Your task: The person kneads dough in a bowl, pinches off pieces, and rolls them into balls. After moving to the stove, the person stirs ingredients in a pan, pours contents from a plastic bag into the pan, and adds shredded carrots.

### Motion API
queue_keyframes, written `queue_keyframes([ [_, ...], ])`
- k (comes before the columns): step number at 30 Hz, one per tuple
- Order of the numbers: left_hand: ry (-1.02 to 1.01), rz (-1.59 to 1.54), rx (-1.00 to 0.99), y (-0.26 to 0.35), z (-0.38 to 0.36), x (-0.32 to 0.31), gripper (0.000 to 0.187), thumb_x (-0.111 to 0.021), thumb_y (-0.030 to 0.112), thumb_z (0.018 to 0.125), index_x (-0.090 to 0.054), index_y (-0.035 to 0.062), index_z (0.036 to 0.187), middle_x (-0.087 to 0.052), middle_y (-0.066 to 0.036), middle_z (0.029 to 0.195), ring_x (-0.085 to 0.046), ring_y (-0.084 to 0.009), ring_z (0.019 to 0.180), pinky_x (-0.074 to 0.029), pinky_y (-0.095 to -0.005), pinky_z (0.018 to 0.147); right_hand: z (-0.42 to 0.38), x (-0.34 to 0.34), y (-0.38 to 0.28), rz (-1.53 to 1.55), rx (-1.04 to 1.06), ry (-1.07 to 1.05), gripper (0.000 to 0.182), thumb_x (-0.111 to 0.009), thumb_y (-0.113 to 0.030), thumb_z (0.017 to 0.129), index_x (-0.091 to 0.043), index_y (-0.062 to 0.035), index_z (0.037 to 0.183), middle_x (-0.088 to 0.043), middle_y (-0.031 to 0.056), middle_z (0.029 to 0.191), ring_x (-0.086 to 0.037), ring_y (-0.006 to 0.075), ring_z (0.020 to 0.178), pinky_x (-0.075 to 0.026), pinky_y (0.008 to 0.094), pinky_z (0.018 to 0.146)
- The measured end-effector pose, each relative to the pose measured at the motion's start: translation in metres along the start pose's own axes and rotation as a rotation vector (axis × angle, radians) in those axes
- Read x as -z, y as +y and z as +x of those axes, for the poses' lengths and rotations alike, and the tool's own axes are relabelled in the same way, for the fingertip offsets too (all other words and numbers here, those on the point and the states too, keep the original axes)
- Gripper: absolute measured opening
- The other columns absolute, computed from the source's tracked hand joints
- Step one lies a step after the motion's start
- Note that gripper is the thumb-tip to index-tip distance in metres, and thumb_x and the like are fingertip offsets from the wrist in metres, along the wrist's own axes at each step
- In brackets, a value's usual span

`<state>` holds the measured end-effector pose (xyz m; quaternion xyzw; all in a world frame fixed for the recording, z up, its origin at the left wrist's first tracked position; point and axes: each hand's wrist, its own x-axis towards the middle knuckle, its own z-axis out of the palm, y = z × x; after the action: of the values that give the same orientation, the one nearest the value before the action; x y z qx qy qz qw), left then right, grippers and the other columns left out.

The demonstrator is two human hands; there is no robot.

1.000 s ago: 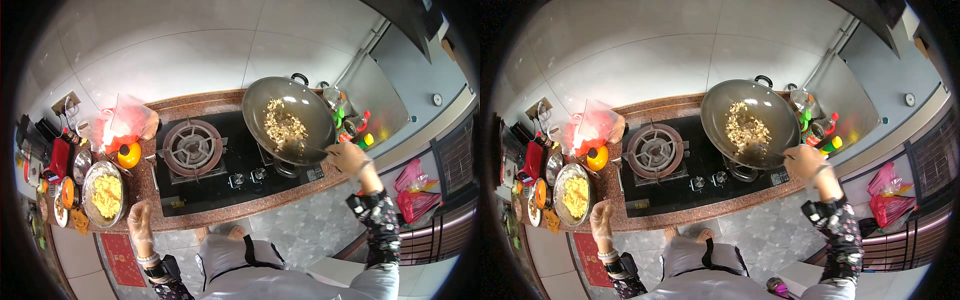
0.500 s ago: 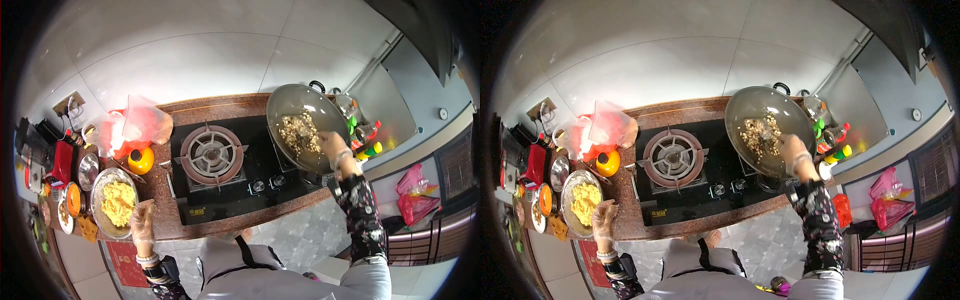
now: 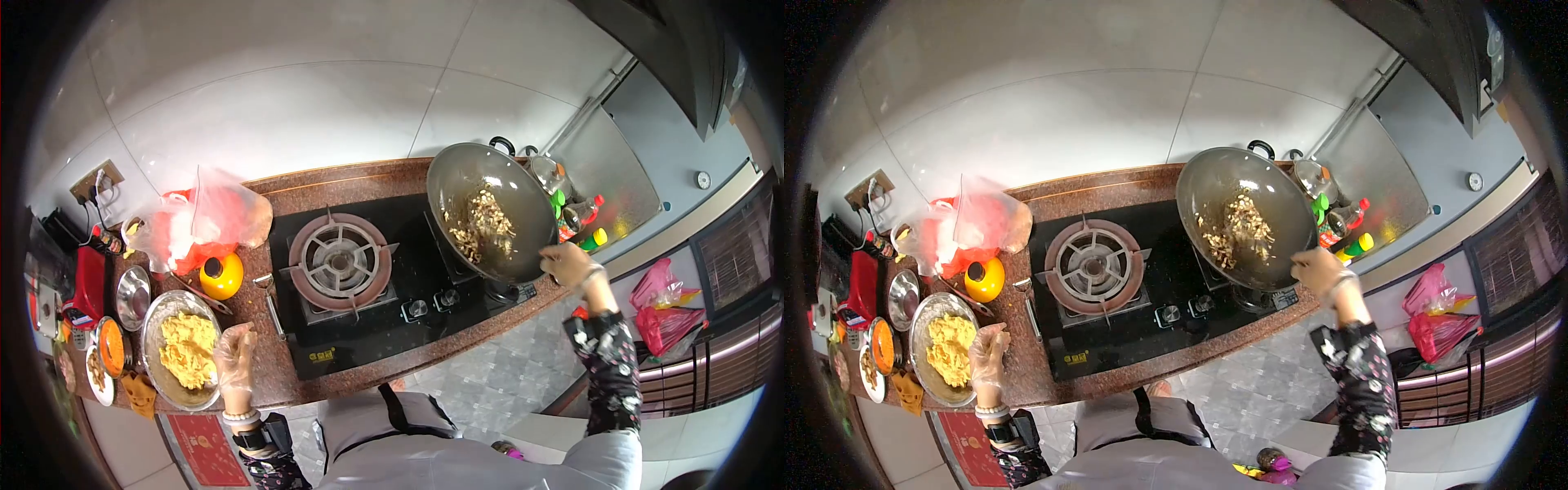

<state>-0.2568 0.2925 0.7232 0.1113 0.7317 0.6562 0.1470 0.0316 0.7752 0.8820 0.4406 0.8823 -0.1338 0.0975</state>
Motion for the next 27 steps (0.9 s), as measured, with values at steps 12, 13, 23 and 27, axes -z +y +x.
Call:
queue_keyframes([
  [12, 0.080, 0.029, 0.073, 0.006, -0.019, 0.024, 0.015, -0.064, 0.008, 0.090, -0.064, 0.0003, 0.103, -0.063, -0.001, 0.092, -0.053, -0.0076, 0.084, -0.043, -0.0222, 0.077, 0.106, -0.031, -0.027, -0.190, -0.072, 0.359, 0.029, -0.054, -0.028, 0.084, -0.069, -0.0110, 0.102, -0.067, 0.0183, 0.101, -0.063, 0.0366, 0.097, -0.050, 0.0429, 0.087],
  [13, 0.065, 0.032, 0.067, 0.000, -0.018, 0.028, 0.015, -0.064, 0.008, 0.090, -0.064, 0.0003, 0.103, -0.063, -0.002, 0.093, -0.054, -0.0086, 0.084, -0.044, -0.0228, 0.077, 0.099, -0.046, -0.012, -0.250, -0.058, 0.353, 0.029, -0.055, -0.028, 0.083, -0.069, -0.0102, 0.102, -0.066, 0.0191, 0.101, -0.063, 0.0368, 0.097, -0.050, 0.0428, 0.086],
  [23, 0.040, 0.199, -0.118, -0.012, 0.023, 0.029, 0.016, -0.061, 0.008, 0.091, -0.062, -0.0001, 0.105, -0.064, -0.005, 0.093, -0.058, -0.0138, 0.084, -0.048, -0.0262, 0.074, -0.027, 0.047, 0.004, -0.019, 0.113, -0.150, 0.025, -0.062, -0.012, 0.083, -0.068, -0.0006, 0.104, -0.070, 0.0139, 0.087, -0.062, 0.0173, 0.073, -0.049, 0.0327, 0.070],
  [27, 0.152, -0.224, 0.099, 0.000, 0.076, 0.017, 0.017, -0.060, 0.014, 0.093, -0.060, 0.0022, 0.104, -0.061, -0.003, 0.085, -0.056, -0.0114, 0.074, -0.049, -0.0250, 0.071, 0.004, 0.001, -0.004, 0.055, 0.102, -0.049, 0.028, -0.065, -0.012, 0.082, -0.067, 0.0020, 0.106, -0.068, 0.0107, 0.081, -0.059, 0.0132, 0.071, -0.049, 0.0297, 0.067],
])
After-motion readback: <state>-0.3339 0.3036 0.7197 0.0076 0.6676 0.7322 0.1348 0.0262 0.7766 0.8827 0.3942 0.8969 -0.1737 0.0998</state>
